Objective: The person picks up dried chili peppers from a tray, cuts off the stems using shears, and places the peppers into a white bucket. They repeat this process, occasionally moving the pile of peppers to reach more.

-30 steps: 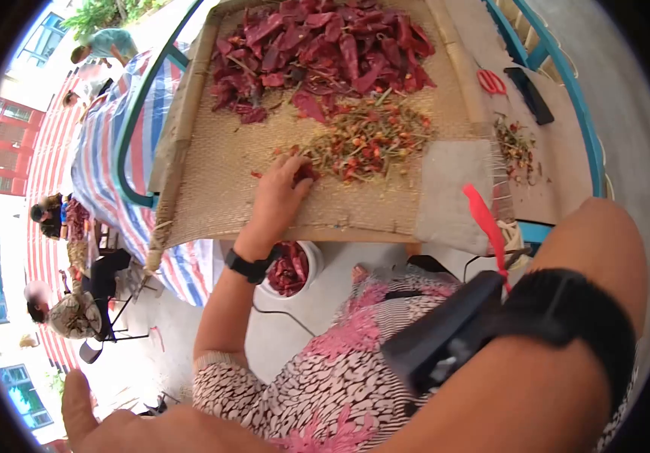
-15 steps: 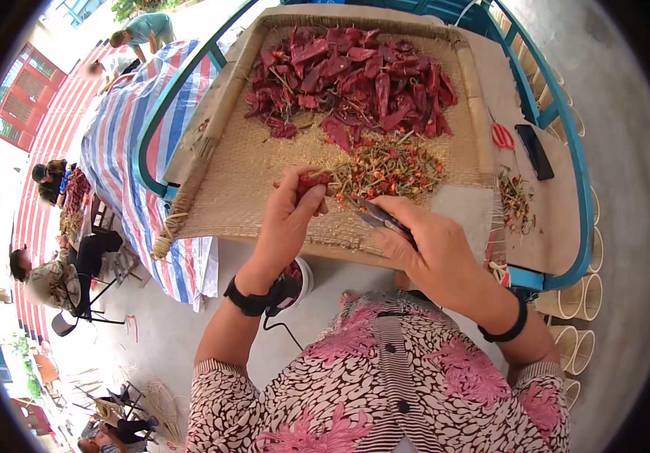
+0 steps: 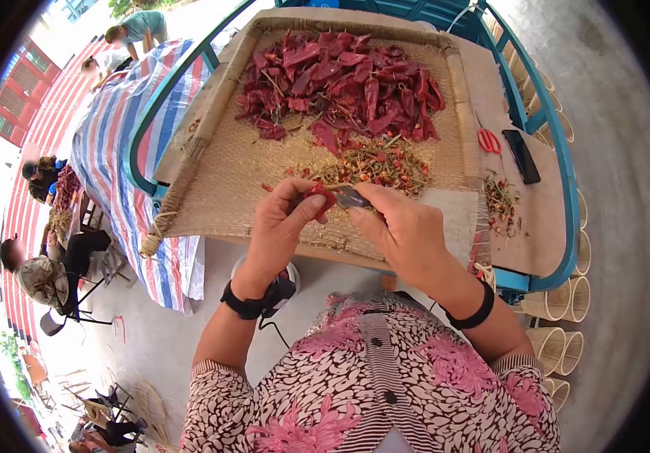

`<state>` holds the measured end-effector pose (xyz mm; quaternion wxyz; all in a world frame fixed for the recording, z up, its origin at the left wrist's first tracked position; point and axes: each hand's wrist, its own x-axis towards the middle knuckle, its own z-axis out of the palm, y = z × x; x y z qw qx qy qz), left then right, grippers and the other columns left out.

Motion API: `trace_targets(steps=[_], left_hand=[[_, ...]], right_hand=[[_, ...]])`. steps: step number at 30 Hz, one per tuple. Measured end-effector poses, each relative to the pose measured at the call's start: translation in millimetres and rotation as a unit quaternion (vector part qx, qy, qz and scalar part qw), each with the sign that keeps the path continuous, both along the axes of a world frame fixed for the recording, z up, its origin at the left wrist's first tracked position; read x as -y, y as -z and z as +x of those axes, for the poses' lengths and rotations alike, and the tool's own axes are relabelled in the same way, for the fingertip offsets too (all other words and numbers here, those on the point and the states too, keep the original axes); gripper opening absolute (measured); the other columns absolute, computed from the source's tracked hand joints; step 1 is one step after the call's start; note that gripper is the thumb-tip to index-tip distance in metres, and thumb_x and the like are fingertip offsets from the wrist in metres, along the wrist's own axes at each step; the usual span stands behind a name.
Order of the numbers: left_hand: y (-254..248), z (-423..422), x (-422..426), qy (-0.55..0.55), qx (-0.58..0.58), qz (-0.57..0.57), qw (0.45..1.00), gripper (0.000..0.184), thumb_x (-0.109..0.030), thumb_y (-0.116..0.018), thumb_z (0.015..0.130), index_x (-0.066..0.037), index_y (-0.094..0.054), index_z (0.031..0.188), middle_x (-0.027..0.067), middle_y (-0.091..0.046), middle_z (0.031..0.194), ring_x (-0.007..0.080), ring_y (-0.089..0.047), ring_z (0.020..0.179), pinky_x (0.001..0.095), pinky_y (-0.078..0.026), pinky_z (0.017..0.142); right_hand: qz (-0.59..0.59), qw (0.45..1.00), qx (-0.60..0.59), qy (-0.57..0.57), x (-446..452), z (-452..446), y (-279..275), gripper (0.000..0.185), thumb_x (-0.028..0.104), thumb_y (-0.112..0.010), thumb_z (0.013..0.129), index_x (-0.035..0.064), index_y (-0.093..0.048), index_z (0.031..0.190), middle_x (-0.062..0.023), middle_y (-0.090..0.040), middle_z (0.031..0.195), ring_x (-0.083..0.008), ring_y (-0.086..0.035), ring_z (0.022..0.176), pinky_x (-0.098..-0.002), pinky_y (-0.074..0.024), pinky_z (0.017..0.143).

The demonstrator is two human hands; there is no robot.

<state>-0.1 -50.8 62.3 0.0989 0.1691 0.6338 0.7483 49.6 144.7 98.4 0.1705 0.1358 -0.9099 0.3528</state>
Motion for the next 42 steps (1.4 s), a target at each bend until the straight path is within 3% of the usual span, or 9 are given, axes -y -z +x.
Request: trace_targets(steps=[10,16,22,28,31,34,37,40,42], left_hand=[[1.7,0.3,1.5,-0.005,0.002,-0.025,1.0,0.017,-0.012,-0.06,0.094,0.001,-0.06,0.105,0.0046,-0.066,0.093,0.0096,-0.058,0.078,0.0242,-0.048,0.073],[-1.3,5.4,0.6,0.0,0.002,-0.012,1.0,0.011,-0.009,-0.059,0.094,0.0,-0.061,0.099,0.0007,-0.062,0.084,0.0069,-0.056,0.076,0.0218,-0.047,0.07],[6.7,8.8,0.4,0.011,-0.015,0.026,0.999,0.01,-0.008,-0.059,0.094,-0.001,-0.061,0.101,0.0004,-0.062,0.084,0.0069,-0.055,0.075,0.0222,-0.047,0.069],[18.3,17.7,-6.9,0.008,0.025,0.053,0.998,0.008,-0.008,-0.06,0.093,-0.002,-0.061,0.099,-0.0009,-0.06,0.082,0.0061,-0.054,0.073,0.0221,-0.047,0.067],[21.5,19.6,-10.9,-0.004,0.03,0.058,0.998,0.008,-0.009,-0.06,0.093,-0.003,-0.061,0.099,-0.0018,-0.059,0.081,0.0053,-0.051,0.071,0.0215,-0.045,0.066],[17.6,20.9,-6.0,0.03,0.038,0.056,0.997,0.009,-0.01,-0.06,0.093,-0.005,-0.061,0.101,-0.002,-0.06,0.082,0.0047,-0.049,0.069,0.0203,-0.042,0.064],[29.7,17.1,-5.4,0.058,0.042,0.118,0.99,0.01,-0.01,-0.062,0.092,-0.005,-0.061,0.1,0.0008,-0.061,0.08,0.0054,-0.047,0.064,0.0206,-0.039,0.059],[28.5,15.7,-9.4,0.096,0.09,0.183,0.974,0.009,-0.012,-0.061,0.093,-0.007,-0.061,0.101,-0.0028,-0.06,0.082,0.0039,-0.046,0.067,0.0185,-0.037,0.06],[37.2,13.0,-13.8,0.073,0.099,0.154,0.98,0.009,-0.012,-0.06,0.093,-0.007,-0.061,0.102,-0.0033,-0.06,0.083,0.0035,-0.045,0.066,0.0183,-0.036,0.059]], right_hand=[[0.051,0.998,0.035,0.004,0.4,0.8,-1.6,0.032,0.03,-0.06,0.09,0.0082,-0.062,0.113,-0.0113,-0.067,0.09,-0.0312,-0.065,0.076,-0.0398,-0.0509,0.062],[-0.007,0.995,0.091,-0.031,0.0,3.2,-7.9,0.03,0.028,-0.059,0.09,0.006,-0.062,0.111,-0.0147,-0.066,0.088,-0.0329,-0.065,0.077,-0.0411,-0.0495,0.064],[-0.185,0.957,0.209,-0.076,3.6,4.3,-8.0,0.028,0.027,-0.059,0.091,0.0061,-0.062,0.109,-0.016,-0.065,0.085,-0.0348,-0.063,0.076,-0.0402,-0.0487,0.064],[-0.003,0.999,0.034,0.015,16.0,11.0,6.9,0.03,0.026,-0.058,0.092,0.0017,-0.062,0.109,-0.0183,-0.064,0.086,-0.0323,-0.064,0.076,-0.0362,-0.0475,0.064],[-0.126,0.985,0.12,-0.024,11.2,11.0,13.4,0.031,0.028,-0.057,0.094,0.0014,-0.06,0.11,-0.0122,-0.065,0.08,-0.0249,-0.064,0.07,-0.0332,-0.0465,0.059],[-0.349,0.876,0.316,-0.101,2.8,11.2,14.1,0.031,0.032,-0.054,0.097,0.0035,-0.059,0.107,-0.0022,-0.057,0.07,-0.0138,-0.052,0.053,-0.0262,-0.0379,0.045],[-0.544,0.663,0.493,-0.145,-6.5,12.8,13.9,0.031,0.036,-0.05,0.099,0.0067,-0.058,0.104,0.0058,-0.045,0.062,-0.0045,-0.035,0.04,-0.0206,-0.025,0.035],[-0.659,0.506,0.534,-0.154,-3.0,13.0,15.2,0.03,0.039,-0.048,0.099,0.0103,-0.056,0.099,0.0065,-0.037,0.059,-0.003,-0.024,0.037,-0.0196,-0.0174,0.033],[-0.691,0.454,0.546,-0.136,-5.4,10.5,23.3,0.029,0.038,-0.048,0.099,0.0104,-0.056,0.1,0.0068,-0.037,0.059,-0.0033,-0.025,0.037,-0.0201,-0.0186,0.033]])
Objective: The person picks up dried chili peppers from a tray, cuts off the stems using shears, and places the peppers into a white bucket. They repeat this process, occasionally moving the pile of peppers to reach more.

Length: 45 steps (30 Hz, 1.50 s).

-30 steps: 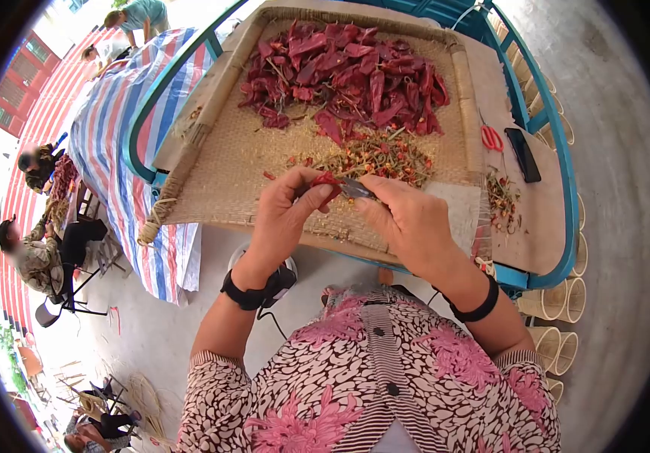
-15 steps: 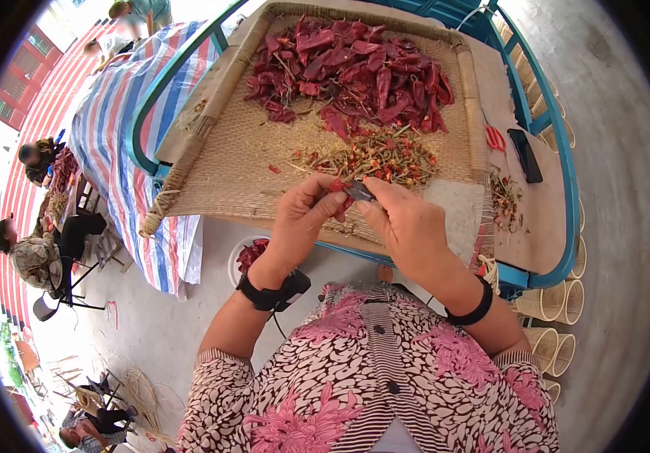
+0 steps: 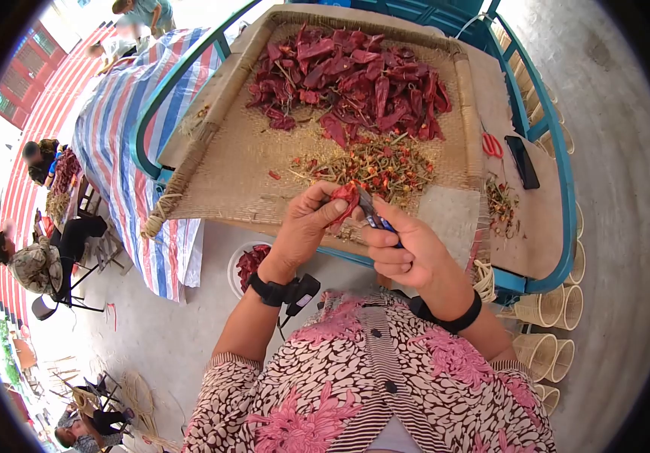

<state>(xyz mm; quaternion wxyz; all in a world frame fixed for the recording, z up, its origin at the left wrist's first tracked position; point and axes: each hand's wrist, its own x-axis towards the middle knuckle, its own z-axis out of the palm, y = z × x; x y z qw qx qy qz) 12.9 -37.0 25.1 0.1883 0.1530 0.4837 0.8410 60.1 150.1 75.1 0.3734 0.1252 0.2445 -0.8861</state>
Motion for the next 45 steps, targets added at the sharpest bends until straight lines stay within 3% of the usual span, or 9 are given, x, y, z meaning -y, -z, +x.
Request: trace_targets(steps=[5,7,12,18,20,25,34,38,45], left_hand=[[-5.4,-8.9,2.6,0.001,-0.058,-0.211,0.976,0.009,-0.007,-0.059,0.092,-0.006,-0.061,0.1,0.0001,-0.063,0.082,0.0069,-0.051,0.066,0.0229,-0.039,0.058],[-12.4,-14.0,2.8,-0.009,-0.236,-0.32,0.917,0.013,-0.006,-0.06,0.089,-0.004,-0.061,0.102,0.0031,-0.062,0.081,0.012,-0.054,0.069,0.0273,-0.042,0.059],[-35.8,-24.5,3.1,0.048,-0.41,-0.537,0.736,0.008,-0.009,-0.061,0.083,-0.001,-0.059,0.087,0.0121,-0.064,0.084,0.0303,-0.062,0.079,0.0395,-0.047,0.066],[-47.8,-42.4,18.6,0.226,-0.47,-0.61,0.597,0.008,-0.012,-0.062,0.083,-0.004,-0.061,0.085,0.0121,-0.065,0.084,0.0328,-0.062,0.081,0.0403,-0.048,0.069],[-49.3,-31.5,35.5,0.257,-0.417,-0.546,0.68,0.008,-0.011,-0.061,0.083,-0.004,-0.063,0.088,0.0121,-0.066,0.084,0.0305,-0.063,0.082,0.0384,-0.049,0.07],[-33.8,-65.6,33.8,0.095,-0.274,-0.485,0.825,0.014,-0.003,-0.051,0.086,0.0,-0.061,0.095,0.0097,-0.065,0.083,0.0187,-0.064,0.082,0.034,-0.049,0.074],[-5.4,-162.8,-11.3,0.002,-0.095,-0.505,0.858,0.041,-0.024,-0.068,0.084,0.007,-0.057,0.107,0.0154,-0.067,0.092,0.0247,-0.064,0.085,0.0365,-0.049,0.075],[23.5,-181.8,-16.3,-0.022,-0.177,-0.533,0.827,0.076,-0.03,-0.071,0.083,0.01,-0.037,0.138,0.0259,-0.05,0.133,0.0305,-0.049,0.124,0.0361,-0.039,0.102],[29.8,-185.2,-20.4,-0.016,-0.073,-0.43,0.9,0.071,-0.026,-0.073,0.081,0.008,-0.042,0.136,0.0218,-0.05,0.135,0.0289,-0.047,0.126,0.0368,-0.037,0.103]], right_hand=[[0.234,0.965,-0.084,0.081,5.6,6.1,11.3,0.029,0.037,-0.048,0.098,0.0097,-0.058,0.098,0.0067,-0.038,0.058,-0.0036,-0.027,0.038,-0.0218,-0.0191,0.034],[0.309,0.938,-0.117,0.109,9.4,7.2,25.3,0.029,0.036,-0.048,0.098,0.0093,-0.058,0.096,0.0067,-0.038,0.058,-0.0036,-0.027,0.039,-0.0225,-0.0191,0.035],[0.238,0.966,-0.057,0.084,8.4,7.1,37.4,0.026,0.035,-0.049,0.098,0.0106,-0.057,0.096,0.007,-0.038,0.057,-0.0037,-0.029,0.041,-0.0219,-0.0202,0.036],[0.087,0.988,0.041,0.125,3.7,1.5,34.5,0.026,0.038,-0.047,0.099,0.013,-0.054,0.096,0.0068,-0.038,0.057,-0.0042,-0.028,0.039,-0.0204,-0.0198,0.034],[0.033,0.962,0.028,0.27,-32.4,-18.9,46.0,0.029,0.04,-0.046,0.099,0.0127,-0.054,0.096,0.0065,-0.038,0.057,-0.0046,-0.027,0.038,-0.0204,-0.0201,0.034],[-0.026,0.987,0.072,0.142,-24.0,-21.8,43.3,0.039,0.044,-0.042,0.1,0.0082,-0.055,0.102,0.0058,-0.037,0.059,-0.0048,-0.028,0.039,-0.0205,-0.0249,0.035],[-0.026,0.983,0.111,0.142,-32.3,-30.9,60.5,0.033,0.041,-0.041,0.101,0.0171,-0.048,0.124,0.0026,-0.043,0.068,-0.0041,-0.035,0.044,-0.0184,-0.0281,0.036],[-0.012,0.987,0.083,0.14,-38.4,-29.0,56.6,0.031,0.038,-0.04,0.102,0.0187,-0.046,0.125,0.003,-0.045,0.07,-0.0045,-0.035,0.044,-0.0188,-0.0286,0.036],[0.076,0.986,0.024,0.149,-49.7,-20.5,49.0,0.035,0.036,-0.038,0.102,0.0084,-0.051,0.118,0.0033,-0.045,0.069,-0.0048,-0.034,0.045,-0.021,-0.028,0.039]])
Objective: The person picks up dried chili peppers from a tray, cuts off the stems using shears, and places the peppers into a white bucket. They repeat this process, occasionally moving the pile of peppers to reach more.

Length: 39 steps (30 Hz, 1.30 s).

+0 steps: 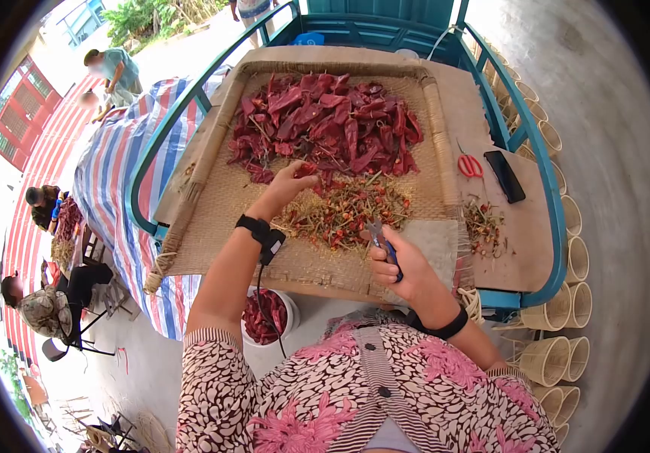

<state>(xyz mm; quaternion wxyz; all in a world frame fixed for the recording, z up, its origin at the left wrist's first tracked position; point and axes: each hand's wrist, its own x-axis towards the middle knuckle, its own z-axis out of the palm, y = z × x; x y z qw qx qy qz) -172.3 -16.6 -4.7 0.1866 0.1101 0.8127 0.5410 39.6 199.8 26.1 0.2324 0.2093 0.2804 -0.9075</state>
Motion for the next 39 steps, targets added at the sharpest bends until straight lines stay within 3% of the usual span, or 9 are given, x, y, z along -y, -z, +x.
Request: trace_targets(steps=[3,6,13,14,19,22,28,31,39], left_hand=[[22.4,-25.6,6.5,0.078,-0.038,-0.012,0.996,0.061,-0.031,-0.073,0.08,0.008,-0.052,0.122,0.0214,-0.063,0.116,0.0305,-0.059,0.111,0.0395,-0.045,0.092],[37.1,-30.8,-0.3,-0.061,-0.143,-0.207,0.966,0.058,-0.04,-0.075,0.076,0.004,-0.057,0.109,0.0196,-0.068,0.098,0.0351,-0.065,0.095,0.0429,-0.049,0.082],[37.8,-38.6,-26.4,-0.108,-0.107,-0.334,0.93,0.049,-0.041,-0.071,0.073,-0.003,-0.063,0.103,0.0222,-0.066,0.093,0.0404,-0.062,0.093,0.0449,-0.05,0.081],[42.6,-30.0,-30.5,-0.159,-0.215,-0.348,0.898,0.037,-0.036,-0.069,0.077,-0.006,-0.066,0.098,0.0201,-0.067,0.093,0.0386,-0.062,0.093,0.045,-0.049,0.079],[13.3,-19.2,-14.0,-0.089,-0.107,-0.116,0.983,0.035,-0.019,-0.066,0.085,0.002,-0.06,0.113,0.0125,-0.068,0.088,0.0212,-0.065,0.078,0.0334,-0.048,0.07],[-16.9,16.7,-6.0,-0.021,-0.111,0.016,0.993,0.025,-0.012,-0.059,0.092,0.0,-0.058,0.114,0.0064,-0.068,0.09,0.0128,-0.061,0.082,0.0296,-0.046,0.072],[-65.1,88.5,19.2,0.057,-0.065,0.209,0.974,0.021,-0.011,-0.054,0.096,-0.003,-0.058,0.115,0.0023,-0.065,0.095,0.0099,-0.057,0.084,0.0255,-0.045,0.077],[-67.5,104.7,34.1,0.086,-0.108,0.232,0.963,0.02,-0.006,-0.05,0.097,-0.002,-0.058,0.115,0.0026,-0.063,0.097,0.0098,-0.056,0.085,0.0251,-0.045,0.078],[-80.7,132.9,56.4,0.07,-0.342,0.14,0.927,0.034,0.011,-0.052,0.087,-0.005,-0.06,0.116,0.0069,-0.058,0.104,0.0179,-0.056,0.095,0.0285,-0.045,0.084]], right_hand=[[0.037,0.999,-0.013,0.007,1.2,2.7,-4.2,0.036,0.037,-0.039,0.102,0.0068,-0.051,0.117,0.0031,-0.046,0.068,-0.0049,-0.035,0.045,-0.0215,-0.028,0.039],[0.065,0.998,-0.023,0.0,3.6,3.0,-9.8,0.035,0.036,-0.04,0.102,0.0068,-0.051,0.117,0.003,-0.047,0.068,-0.0048,-0.035,0.045,-0.0215,-0.0281,0.038],[0.093,0.995,-0.013,-0.017,11.2,1.2,-13.8,0.038,0.037,-0.041,0.101,0.006,-0.05,0.122,0.0038,-0.045,0.067,-0.0041,-0.035,0.045,-0.0205,-0.0285,0.039],[0.088,0.996,-0.016,-0.015,11.4,2.4,-12.7,0.037,0.036,-0.041,0.101,0.006,-0.05,0.121,0.0037,-0.046,0.068,-0.0043,-0.035,0.045,-0.0206,-0.0285,0.039],[0.245,0.964,-0.106,0.007,15.5,-1.9,-23.7,0.034,0.033,-0.043,0.101,0.006,-0.05,0.12,0.0033,-0.045,0.068,-0.004,-0.034,0.047,-0.0207,-0.0272,0.041],[0.427,0.869,-0.246,0.038,22.0,-16.2,-18.2,0.031,0.028,-0.048,0.1,0.0044,-0.051,0.12,0.0023,-0.049,0.07,-0.005,-0.04,0.052,-0.0219,-0.0317,0.046],[0.665,0.65,-0.363,0.057,50.7,-13.3,-67.4,0.032,0.027,-0.057,0.093,0.0049,-0.057,0.115,-0.0123,-0.065,0.088,-0.0258,-0.065,0.076,-0.0344,-0.0483,0.068],[0.688,0.586,-0.417,0.1,63.8,-9.9,-69.9,0.032,0.028,-0.059,0.092,0.0056,-0.057,0.116,-0.0127,-0.065,0.087,-0.028,-0.064,0.075,-0.035,-0.0483,0.066],[0.684,0.566,-0.45,0.095,92.4,17.9,-83.2,0.035,0.027,-0.06,0.092,0.0038,-0.057,0.118,-0.0131,-0.065,0.086,-0.0265,-0.064,0.072,-0.0354,-0.0486,0.064]])
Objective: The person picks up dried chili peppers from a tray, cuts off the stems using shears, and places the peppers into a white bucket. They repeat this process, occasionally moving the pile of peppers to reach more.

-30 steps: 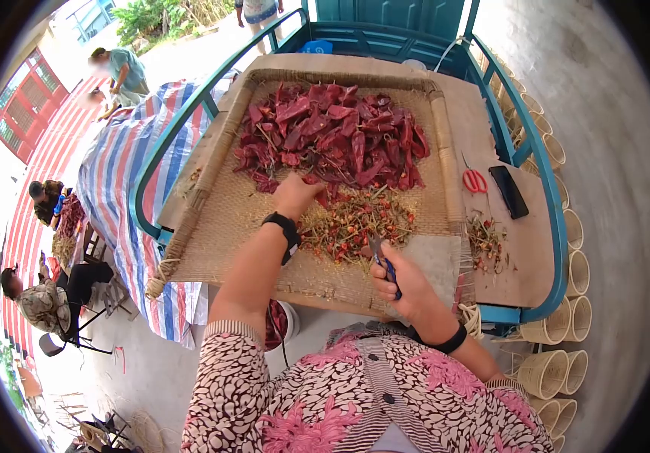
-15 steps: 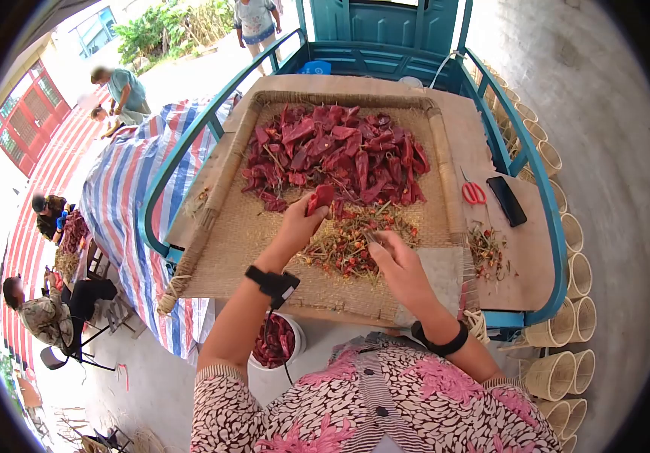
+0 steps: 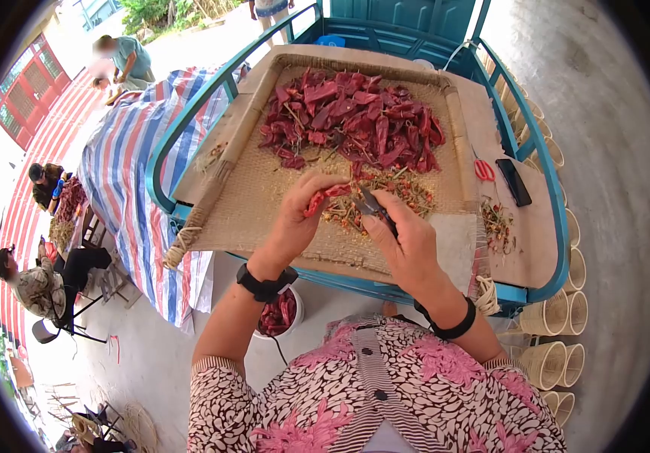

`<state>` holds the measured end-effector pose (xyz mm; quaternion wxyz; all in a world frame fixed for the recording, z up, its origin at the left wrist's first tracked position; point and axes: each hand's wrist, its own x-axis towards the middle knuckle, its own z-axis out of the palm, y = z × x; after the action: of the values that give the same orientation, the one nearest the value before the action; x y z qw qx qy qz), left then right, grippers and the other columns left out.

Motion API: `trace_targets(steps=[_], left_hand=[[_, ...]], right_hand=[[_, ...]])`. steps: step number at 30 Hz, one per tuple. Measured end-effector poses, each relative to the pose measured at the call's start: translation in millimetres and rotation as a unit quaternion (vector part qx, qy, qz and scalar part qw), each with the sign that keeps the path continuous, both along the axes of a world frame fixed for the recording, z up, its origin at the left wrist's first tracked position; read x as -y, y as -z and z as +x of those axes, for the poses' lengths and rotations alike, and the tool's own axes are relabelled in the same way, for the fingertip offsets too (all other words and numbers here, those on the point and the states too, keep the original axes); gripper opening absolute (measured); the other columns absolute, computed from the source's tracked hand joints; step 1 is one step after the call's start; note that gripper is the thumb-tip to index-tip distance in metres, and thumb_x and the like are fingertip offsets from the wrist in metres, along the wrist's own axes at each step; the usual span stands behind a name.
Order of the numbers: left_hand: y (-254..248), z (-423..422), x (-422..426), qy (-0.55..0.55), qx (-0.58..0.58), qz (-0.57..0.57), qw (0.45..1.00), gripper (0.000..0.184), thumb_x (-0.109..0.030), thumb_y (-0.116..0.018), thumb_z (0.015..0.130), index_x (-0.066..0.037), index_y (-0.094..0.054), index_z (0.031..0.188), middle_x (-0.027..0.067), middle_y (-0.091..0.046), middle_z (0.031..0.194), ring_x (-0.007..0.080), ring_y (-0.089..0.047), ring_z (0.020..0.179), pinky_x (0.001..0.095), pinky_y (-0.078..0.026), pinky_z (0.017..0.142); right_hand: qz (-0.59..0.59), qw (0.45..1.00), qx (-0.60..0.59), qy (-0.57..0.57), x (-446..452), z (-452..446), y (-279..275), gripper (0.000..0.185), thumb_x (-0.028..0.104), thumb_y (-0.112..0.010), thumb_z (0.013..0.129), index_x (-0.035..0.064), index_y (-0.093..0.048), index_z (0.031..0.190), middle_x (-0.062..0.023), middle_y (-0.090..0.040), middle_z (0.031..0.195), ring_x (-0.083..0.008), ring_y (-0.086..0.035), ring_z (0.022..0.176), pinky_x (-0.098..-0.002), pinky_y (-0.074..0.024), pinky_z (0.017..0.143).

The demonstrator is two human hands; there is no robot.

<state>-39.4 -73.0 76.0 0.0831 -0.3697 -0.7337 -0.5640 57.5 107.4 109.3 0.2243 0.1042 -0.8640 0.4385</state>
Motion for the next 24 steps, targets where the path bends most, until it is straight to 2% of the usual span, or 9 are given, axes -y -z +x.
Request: trace_targets(steps=[2,4,7,10,13,19,24], left_hand=[[-3.8,5.5,2.5,-0.014,-0.041,-0.023,0.999,0.037,0.012,-0.054,0.084,-0.006,-0.06,0.116,0.0079,-0.057,0.103,0.0204,-0.056,0.097,0.0295,-0.044,0.086],[-6.2,11.0,3.1,-0.031,-0.067,-0.044,0.996,0.039,0.013,-0.055,0.082,-0.006,-0.06,0.116,0.0089,-0.056,0.102,0.0221,-0.055,0.098,0.0303,-0.043,0.088],[-7.7,22.2,4.1,-0.039,-0.075,-0.052,0.995,0.028,0.003,-0.056,0.088,-0.004,-0.06,0.115,0.0087,-0.055,0.105,0.0216,-0.054,0.1,0.0301,-0.042,0.088],[-2.6,28.1,12.3,-0.003,-0.035,-0.029,0.999,0.023,-0.011,-0.055,0.094,-0.002,-0.059,0.115,0.0088,-0.054,0.107,0.0218,-0.053,0.102,0.0307,-0.042,0.089],[-2.3,34.2,13.8,0.013,0.033,0.039,0.999,0.023,-0.011,-0.056,0.094,-0.003,-0.059,0.116,0.0079,-0.054,0.099,0.0209,-0.054,0.095,0.0313,-0.042,0.088],[2.0,45.3,16.9,0.058,0.259,0.147,0.953,0.023,-0.011,-0.058,0.095,0.0,-0.058,0.115,0.0048,-0.061,0.105,0.0139,-0.058,0.095,0.029,-0.043,0.09],[3.9,50.3,17.0,0.015,0.303,0.17,0.938,0.026,-0.012,-0.062,0.092,-0.003,-0.059,0.115,0.0018,-0.064,0.103,0.0111,-0.059,0.094,0.0244,-0.044,0.079]], right_hand=[[0.001,1.0,-0.022,0.001,4.4,3.6,0.8,0.034,0.027,-0.06,0.092,0.0035,-0.057,0.118,-0.0136,-0.064,0.085,-0.0267,-0.064,0.072,-0.0351,-0.0486,0.064],[-0.008,1.0,0.009,-0.008,8.8,7.9,-1.2,0.034,0.027,-0.059,0.092,0.0032,-0.058,0.117,-0.0144,-0.064,0.086,-0.0284,-0.064,0.072,-0.0356,-0.0486,0.064],[0.006,1.0,0.024,-0.005,9.8,12.2,-0.3,0.034,0.028,-0.057,0.093,0.0031,-0.058,0.116,-0.0159,-0.064,0.087,-0.0315,-0.063,0.075,-0.0369,-0.0485,0.064],[0.013,1.0,0.018,-0.009,9.1,14.1,1.2,0.033,0.029,-0.056,0.094,0.0035,-0.058,0.115,-0.0167,-0.064,0.087,-0.0338,-0.063,0.076,-0.0385,-0.0482,0.064],[0.026,0.999,0.033,-0.014,10.1,18.7,0.3,0.032,0.029,-0.055,0.094,0.004,-0.059,0.115,-0.017,-0.064,0.087,-0.0344,-0.063,0.077,-0.0396,-0.048,0.064],[0.017,0.994,0.102,-0.032,13.3,23.8,-3.1,0.034,0.03,-0.056,0.093,0.0035,-0.059,0.115,-0.0173,-0.064,0.082,-0.0348,-0.063,0.074,-0.0406,-0.0478,0.063],[0.018,0.994,0.101,-0.028,15.0,27.1,-2.6,0.036,0.031,-0.057,0.093,0.0033,-0.059,0.115,-0.0173,-0.064,0.079,-0.0352,-0.063,0.072,-0.0415,-0.0478,0.062]])
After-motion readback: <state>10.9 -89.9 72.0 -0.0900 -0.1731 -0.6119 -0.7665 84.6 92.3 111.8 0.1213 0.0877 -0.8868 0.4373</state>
